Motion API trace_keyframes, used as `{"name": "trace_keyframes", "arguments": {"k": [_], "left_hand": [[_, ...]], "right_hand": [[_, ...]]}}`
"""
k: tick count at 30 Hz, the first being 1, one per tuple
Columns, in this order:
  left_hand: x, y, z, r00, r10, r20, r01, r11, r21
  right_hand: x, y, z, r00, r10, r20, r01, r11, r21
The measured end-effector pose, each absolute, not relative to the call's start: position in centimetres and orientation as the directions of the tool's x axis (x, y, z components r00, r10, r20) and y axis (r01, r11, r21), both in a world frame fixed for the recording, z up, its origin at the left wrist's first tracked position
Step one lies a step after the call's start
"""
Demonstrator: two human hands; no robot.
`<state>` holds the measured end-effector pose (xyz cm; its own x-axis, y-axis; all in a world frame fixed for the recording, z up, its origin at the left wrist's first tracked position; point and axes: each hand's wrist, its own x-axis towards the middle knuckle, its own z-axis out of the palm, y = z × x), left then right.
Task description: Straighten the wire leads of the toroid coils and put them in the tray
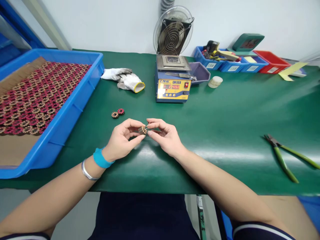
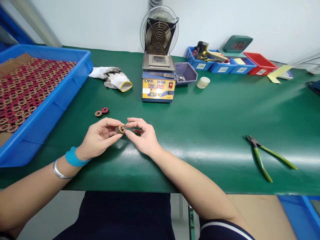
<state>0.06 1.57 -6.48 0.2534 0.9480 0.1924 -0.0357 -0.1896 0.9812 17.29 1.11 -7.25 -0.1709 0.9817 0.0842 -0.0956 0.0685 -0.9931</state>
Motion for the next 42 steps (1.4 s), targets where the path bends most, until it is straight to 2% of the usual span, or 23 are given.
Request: {"name": "trace_keyframes", "arguments": {"k": [4,8,11,13,22,42], "left_hand": [[0.12,1.40,-6.36,0.279,0.942,0.185,-0.040,-0.181,0.983],[0.12,1.30,-6.31,0.294,0.940,0.174,-0.043,-0.169,0.985],[0.12,1.26,-6.28,0.310,0.935,0.171,-0.056,-0.162,0.985],[0.13,1.25,-6.23,0.317,0.933,0.169,-0.067,-0.156,0.985],[0.01,1.21,-6.12,0.334,0.931,0.148,-0.063,-0.134,0.989],[0.04,1.08,-6.13,0.354,0.918,0.179,-0.048,-0.173,0.984]], "right_hand": [[17.13,1.14,-7.51,-0.193,0.976,0.100,-0.081,0.086,-0.993],[17.21,0.98,-7.30,-0.085,0.970,0.226,0.020,0.229,-0.973],[17.42,0.83,-6.84,-0.149,0.928,0.341,0.092,0.357,-0.930],[17.57,0.83,-6.64,-0.198,0.913,0.357,0.104,0.381,-0.919],[17.68,1.18,-7.14,-0.268,0.942,0.202,-0.069,0.191,-0.979],[17.64,1.12,-7.09,-0.266,0.947,0.179,-0.093,0.160,-0.983]]}}
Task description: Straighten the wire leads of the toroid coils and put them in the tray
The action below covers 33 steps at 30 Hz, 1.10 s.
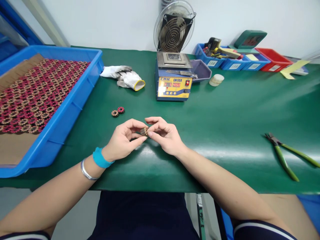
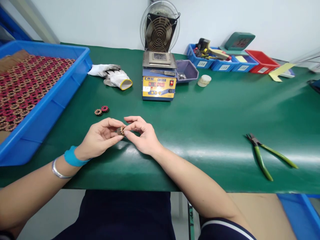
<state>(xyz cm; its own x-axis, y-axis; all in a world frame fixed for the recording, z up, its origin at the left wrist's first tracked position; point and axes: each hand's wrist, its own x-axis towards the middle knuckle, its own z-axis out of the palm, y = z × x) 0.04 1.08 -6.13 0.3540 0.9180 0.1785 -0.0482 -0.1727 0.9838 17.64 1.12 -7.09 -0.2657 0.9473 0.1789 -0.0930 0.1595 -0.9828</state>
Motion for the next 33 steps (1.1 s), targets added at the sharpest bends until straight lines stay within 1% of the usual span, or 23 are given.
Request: {"name": "trace_keyframes", "arguments": {"k": [3,6,7,9,11,12,14,16,20,23,29,31,33], "left_hand": [[0.2,1.0,-6.2,0.282,0.934,0.218,0.031,-0.236,0.971],[0.2,1.0,-6.3,0.197,0.944,0.264,0.125,-0.292,0.948],[0.2,1.0,-6.3,0.185,0.945,0.272,0.140,-0.299,0.944],[0.1,1.0,-6.3,0.185,0.945,0.272,0.151,-0.300,0.942],[0.1,1.0,-6.3,0.207,0.941,0.267,0.138,-0.298,0.945],[0.1,1.0,-6.3,0.222,0.939,0.263,0.127,-0.295,0.947],[0.1,0.9,-6.3,0.252,0.934,0.252,0.099,-0.284,0.954],[0.1,0.8,-6.2,0.273,0.931,0.241,0.077,-0.271,0.960],[0.2,0.7,-5.9,0.298,0.924,0.239,0.068,-0.270,0.960],[0.1,0.7,-5.8,0.312,0.918,0.244,0.088,-0.284,0.955],[0.1,0.8,-5.7,0.319,0.919,0.231,0.105,-0.277,0.955],[0.2,0.7,-5.7,0.322,0.922,0.216,0.095,-0.258,0.961],[0.2,0.7,-5.7,0.319,0.926,0.201,0.071,-0.235,0.969]], "right_hand": [[17.6,1.1,-7.1,-0.235,0.952,0.195,-0.062,0.185,-0.981],[17.3,0.5,-6.7,-0.174,0.943,0.283,0.055,0.296,-0.953],[17.2,0.2,-6.5,-0.175,0.928,0.328,0.113,0.350,-0.930],[17.0,-0.5,-6.0,-0.237,0.876,0.419,0.203,0.467,-0.861],[17.1,-0.9,-5.8,-0.290,0.825,0.485,0.219,0.551,-0.806],[17.2,-0.9,-5.7,-0.280,0.818,0.502,0.209,0.562,-0.800],[17.5,-0.5,-5.8,-0.200,0.848,0.491,0.193,0.525,-0.829],[17.8,0.2,-6.0,-0.149,0.887,0.436,0.177,0.458,-0.871],[18.1,1.3,-6.5,-0.256,0.911,0.323,0.155,0.368,-0.917],[18.0,1.2,-6.6,-0.281,0.916,0.287,0.151,0.338,-0.929],[17.9,0.9,-6.5,-0.274,0.929,0.248,0.140,0.294,-0.946],[18.0,1.1,-6.6,-0.235,0.941,0.243,0.130,0.278,-0.952],[18.2,1.4,-6.8,-0.150,0.962,0.228,0.095,0.244,-0.965]]}}
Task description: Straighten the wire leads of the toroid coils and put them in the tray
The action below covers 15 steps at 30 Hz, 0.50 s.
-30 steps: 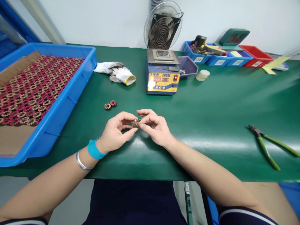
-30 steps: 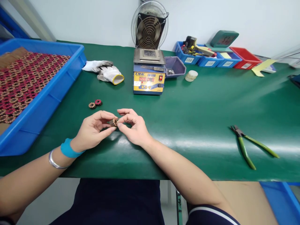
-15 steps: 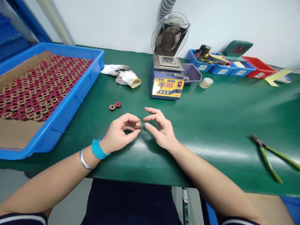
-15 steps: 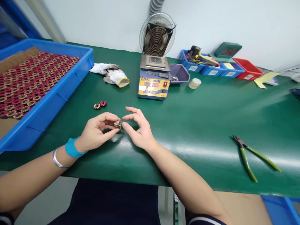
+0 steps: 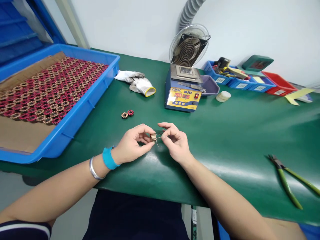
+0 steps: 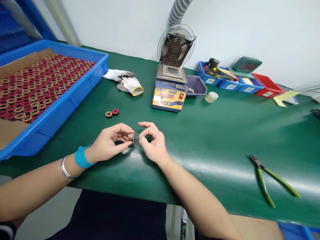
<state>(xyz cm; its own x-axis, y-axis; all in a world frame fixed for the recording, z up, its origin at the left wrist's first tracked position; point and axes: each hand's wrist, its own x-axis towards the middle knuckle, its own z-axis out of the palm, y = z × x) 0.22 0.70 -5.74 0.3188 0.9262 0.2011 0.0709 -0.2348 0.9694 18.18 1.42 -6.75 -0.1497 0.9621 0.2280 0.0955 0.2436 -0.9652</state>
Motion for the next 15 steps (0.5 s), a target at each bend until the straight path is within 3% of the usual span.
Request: {"name": "trace_keyframes", "arguments": {"k": [3,6,10,15], "left_hand": [[0.20,0.63,-5.71,0.326,0.927,0.187,0.022,-0.205,0.979],[0.05,0.64,-5.73,0.347,0.919,0.189,-0.018,-0.195,0.981],[-0.11,0.77,-5.88,0.363,0.903,0.230,-0.029,-0.236,0.971],[-0.16,0.85,-5.95,0.376,0.892,0.251,0.017,-0.277,0.961]], "right_hand": [[18.43,1.98,-7.02,-0.022,0.986,0.163,-0.061,0.161,-0.985],[18.37,2.11,-7.06,-0.070,0.992,0.108,-0.162,0.096,-0.982],[18.06,1.70,-6.82,-0.238,0.964,0.116,-0.083,0.099,-0.992],[18.18,1.75,-6.63,-0.208,0.966,0.152,-0.029,0.149,-0.988]]}}
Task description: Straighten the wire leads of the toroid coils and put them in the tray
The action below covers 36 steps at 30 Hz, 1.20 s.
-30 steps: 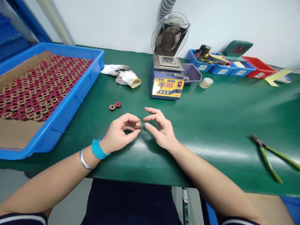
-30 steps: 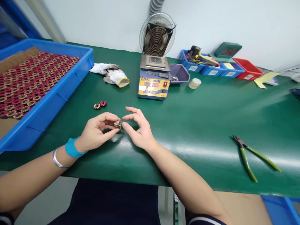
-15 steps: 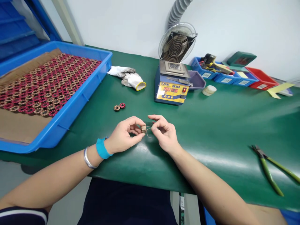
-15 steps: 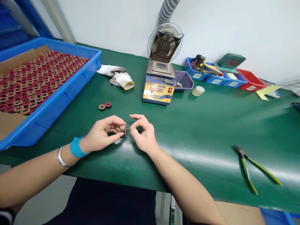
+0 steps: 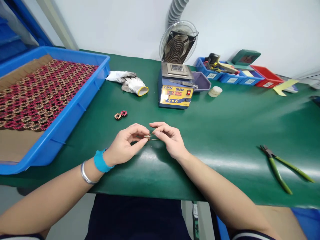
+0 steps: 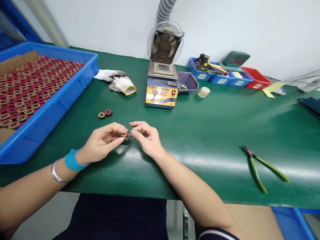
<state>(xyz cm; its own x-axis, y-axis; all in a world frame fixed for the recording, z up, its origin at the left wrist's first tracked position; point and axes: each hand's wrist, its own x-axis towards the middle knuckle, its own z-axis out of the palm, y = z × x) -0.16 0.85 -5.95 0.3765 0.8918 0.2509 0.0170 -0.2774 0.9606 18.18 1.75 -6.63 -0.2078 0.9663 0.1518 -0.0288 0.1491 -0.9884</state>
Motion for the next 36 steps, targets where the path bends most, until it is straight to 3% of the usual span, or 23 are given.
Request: {"name": "trace_keyframes", "arguments": {"k": [16,28,36], "left_hand": [[-0.43,0.80,-5.83,0.350,0.879,0.324,0.086,-0.375,0.923],[-0.61,1.07,-5.28,0.459,0.760,0.461,0.290,-0.618,0.731],[-0.67,1.01,-5.30,0.456,0.751,0.477,0.321,-0.639,0.699]], "right_hand": [[18.81,2.24,-6.71,-0.235,0.955,0.179,0.055,0.197,-0.979],[18.92,2.05,-6.62,-0.216,0.928,0.303,0.172,0.342,-0.924],[18.74,2.05,-6.66,-0.169,0.950,0.262,0.189,0.292,-0.938]]}}
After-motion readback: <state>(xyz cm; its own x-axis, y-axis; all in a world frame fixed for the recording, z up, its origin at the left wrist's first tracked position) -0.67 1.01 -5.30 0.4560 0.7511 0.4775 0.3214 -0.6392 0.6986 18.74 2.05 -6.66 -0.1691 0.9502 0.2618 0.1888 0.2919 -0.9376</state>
